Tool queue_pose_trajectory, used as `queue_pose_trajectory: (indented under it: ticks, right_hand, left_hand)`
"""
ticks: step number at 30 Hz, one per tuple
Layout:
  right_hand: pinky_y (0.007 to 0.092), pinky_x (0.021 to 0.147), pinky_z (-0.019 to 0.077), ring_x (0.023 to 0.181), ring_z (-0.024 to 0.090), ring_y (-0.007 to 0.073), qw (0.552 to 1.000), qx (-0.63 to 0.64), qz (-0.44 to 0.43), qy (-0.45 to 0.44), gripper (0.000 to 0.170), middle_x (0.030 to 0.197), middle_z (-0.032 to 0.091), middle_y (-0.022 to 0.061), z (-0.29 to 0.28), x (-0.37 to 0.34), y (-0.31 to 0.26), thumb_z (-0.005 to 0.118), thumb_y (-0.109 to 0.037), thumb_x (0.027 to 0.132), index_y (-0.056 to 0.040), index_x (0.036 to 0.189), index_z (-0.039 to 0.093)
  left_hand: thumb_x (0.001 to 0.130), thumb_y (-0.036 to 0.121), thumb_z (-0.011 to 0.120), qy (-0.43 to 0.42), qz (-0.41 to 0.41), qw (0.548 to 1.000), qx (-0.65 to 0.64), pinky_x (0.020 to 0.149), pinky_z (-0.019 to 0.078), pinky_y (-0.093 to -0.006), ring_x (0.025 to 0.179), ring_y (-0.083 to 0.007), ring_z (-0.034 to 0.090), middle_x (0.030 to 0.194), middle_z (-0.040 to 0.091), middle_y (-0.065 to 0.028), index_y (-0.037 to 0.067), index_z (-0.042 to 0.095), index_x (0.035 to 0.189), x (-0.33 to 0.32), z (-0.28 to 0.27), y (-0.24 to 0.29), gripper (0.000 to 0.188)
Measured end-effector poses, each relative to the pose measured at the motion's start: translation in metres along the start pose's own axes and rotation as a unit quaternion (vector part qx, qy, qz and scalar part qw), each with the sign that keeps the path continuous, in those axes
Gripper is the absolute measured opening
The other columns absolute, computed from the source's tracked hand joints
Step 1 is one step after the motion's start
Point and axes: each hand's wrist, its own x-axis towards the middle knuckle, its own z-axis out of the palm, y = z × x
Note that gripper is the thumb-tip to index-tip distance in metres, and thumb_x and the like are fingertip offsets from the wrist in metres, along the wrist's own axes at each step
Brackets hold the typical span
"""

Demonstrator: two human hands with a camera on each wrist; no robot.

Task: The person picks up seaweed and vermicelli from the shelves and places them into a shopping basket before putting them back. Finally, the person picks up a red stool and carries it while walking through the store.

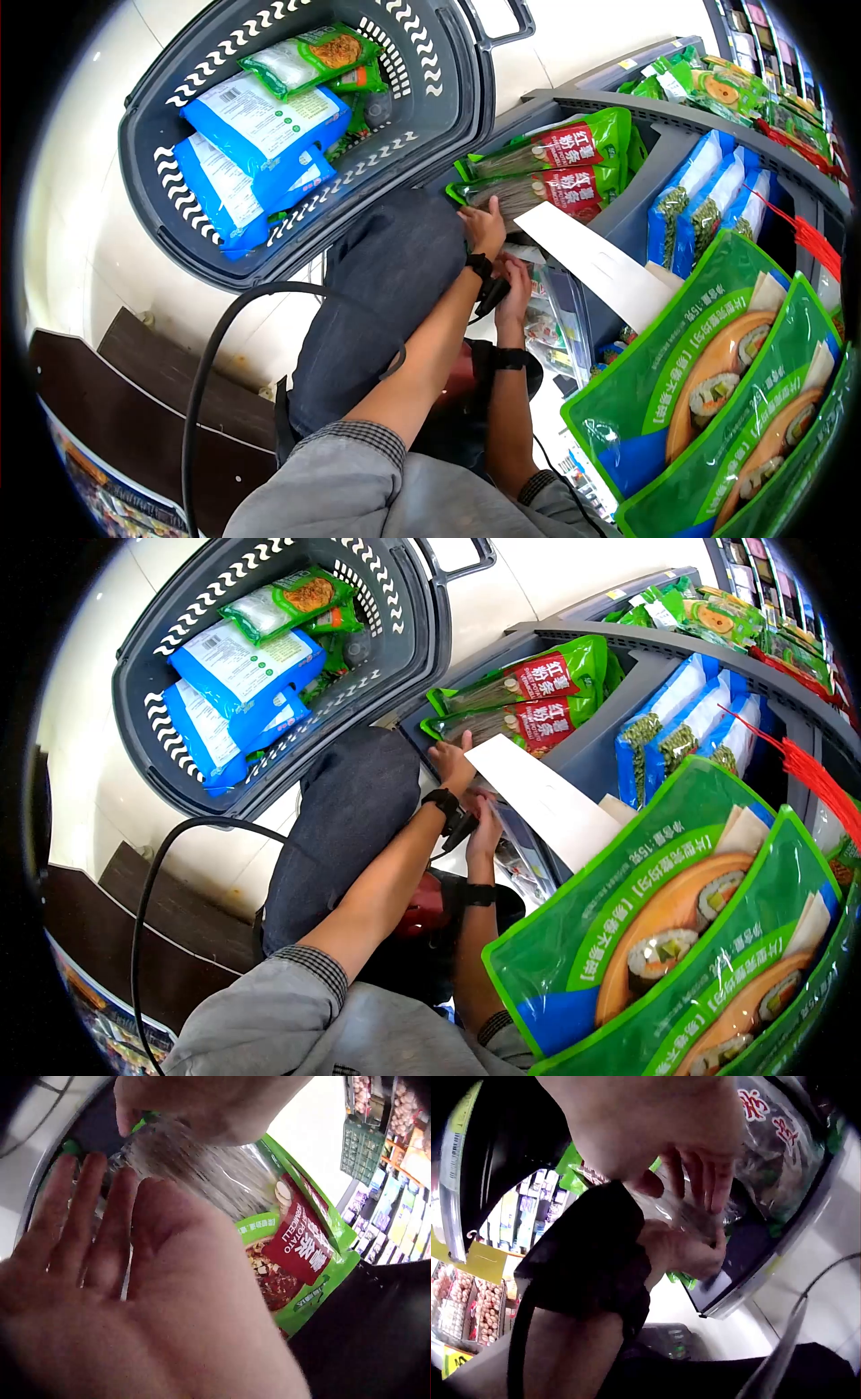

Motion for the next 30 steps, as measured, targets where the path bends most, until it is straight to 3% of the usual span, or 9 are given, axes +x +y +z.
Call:
queue_pose_trajectory:
  ticks: [8,10,11,12,14,16,18,22,30]
  right_hand:
    - [0.0282,0.081,0.0446,0.092,0.055,0.0141,0.996,-0.049,0.05,-0.049,0.026,0.104,0.058,0.0065,-0.031,-0.038,-0.005,0.047,-0.019,0.089,-0.0012,0.106,0.056]
    - [0.0274,0.083,0.0431,0.097,0.054,0.0151,0.997,-0.019,0.077,-0.011,0.023,0.107,0.056,0.0042,-0.038,-0.053,-0.004,0.045,-0.016,0.09,-0.0038,0.107,0.055]
    - [0.0273,0.084,0.043,0.097,0.054,0.0147,0.996,-0.029,0.082,-0.018,0.024,0.108,0.055,0.0044,-0.039,-0.06,-0.008,0.044,-0.017,0.089,-0.0038,0.108,0.054]
    - [0.0272,0.084,0.0429,0.098,0.053,0.0144,0.995,-0.04,0.086,-0.026,0.026,0.109,0.055,0.0046,-0.041,-0.068,-0.013,0.044,-0.017,0.089,-0.0039,0.109,0.053]
    - [0.0309,0.082,0.0459,0.093,0.058,0.0187,0.995,-0.053,0.074,-0.049,0.03,0.104,0.057,0.0098,-0.059,-0.076,0.001,0.044,-0.019,0.089,-0.002,0.113,0.049]
    - [0.029,0.069,0.0505,0.08,0.063,0.0225,0.993,-0.043,0.093,-0.061,0.027,0.097,0.061,0.0157,-0.055,-0.093,-0.015,0.048,-0.018,0.088,0.0011,0.107,0.05]
    - [0.0283,0.069,0.0504,0.08,0.064,0.024,0.99,-0.054,0.092,-0.088,0.026,0.096,0.062,0.0176,-0.063,-0.099,-0.013,0.047,-0.017,0.088,0.0022,0.106,0.05]
    - [0.027,0.066,0.0498,0.076,0.064,0.0222,0.984,-0.099,0.097,-0.108,0.025,0.093,0.063,0.0159,-0.074,-0.112,-0.012,0.046,-0.015,0.088,0.0013,0.105,0.052]
    - [0.028,0.066,0.0494,0.076,0.063,0.023,0.984,-0.093,0.081,-0.128,0.028,0.093,0.062,0.0156,-0.096,-0.145,-0.014,0.05,-0.021,0.087,-0.0005,0.106,0.052]
  left_hand:
    - [0.085,0.025,0.049,0.059,-0.004,0.992,-0.11,0.096,0.0334,-0.0424,0.111,-0.0428,0.037,0.124,0.029,-0.0336,-0.019,0.026,0.12,-0.021,-0.019,0.008,0.061]
    - [0.08,0.023,0.052,0.049,0.048,0.998,-0.003,0.094,0.0359,-0.0448,0.11,-0.0451,0.043,0.123,0.036,-0.0354,-0.015,0.024,0.126,-0.035,-0.027,0.023,0.066]
    - [0.075,0.022,0.055,0.089,0.091,0.992,-0.02,0.091,0.0371,-0.0459,0.106,-0.044,0.044,0.116,0.041,-0.032,-0.015,0.039,0.116,-0.023,-0.002,0.013,0.057]
    - [0.075,0.022,0.054,0.005,0.037,0.995,-0.095,0.091,0.0362,-0.0469,0.106,-0.0442,0.043,0.119,0.039,-0.0314,-0.015,0.049,0.106,-0.051,-0.034,0.04,0.048]
    - [0.076,0.018,0.05,-0.067,0.314,0.945,0.072,0.085,0.0405,-0.0441,0.095,-0.0435,0.051,0.097,0.057,-0.0312,-0.011,0.062,0.084,-0.018,-0.002,0.008,0.032]
    - [0.076,0.016,0.05,-0.155,0.264,0.952,0.017,0.072,0.046,-0.0428,0.074,-0.0405,0.058,0.071,0.061,-0.0261,-0.009,0.064,0.079,-0.072,-0.076,0.046,0.029]
    - [0.08,0.008,0.049,-0.27,0.185,0.944,-0.038,0.046,0.0401,-0.0355,0.048,-0.0214,0.055,0.057,0.057,-0.0103,-0.002,0.065,0.085,-0.095,-0.12,0.053,0.02]
    - [0.085,0.015,0.052,-0.419,0.149,0.89,-0.097,0.042,0.0396,-0.0238,0.045,-0.0107,0.049,0.055,0.053,-0.0025,-0.003,0.063,0.082,-0.147,-0.229,0.058,0.021]
    - [0.084,0.025,0.054,-0.095,0.16,0.974,-0.131,0.044,0.0411,-0.0216,0.052,-0.0088,0.052,0.061,0.053,-0.0006,0.004,0.058,0.069,-0.122,-0.351,0.035,0.026]
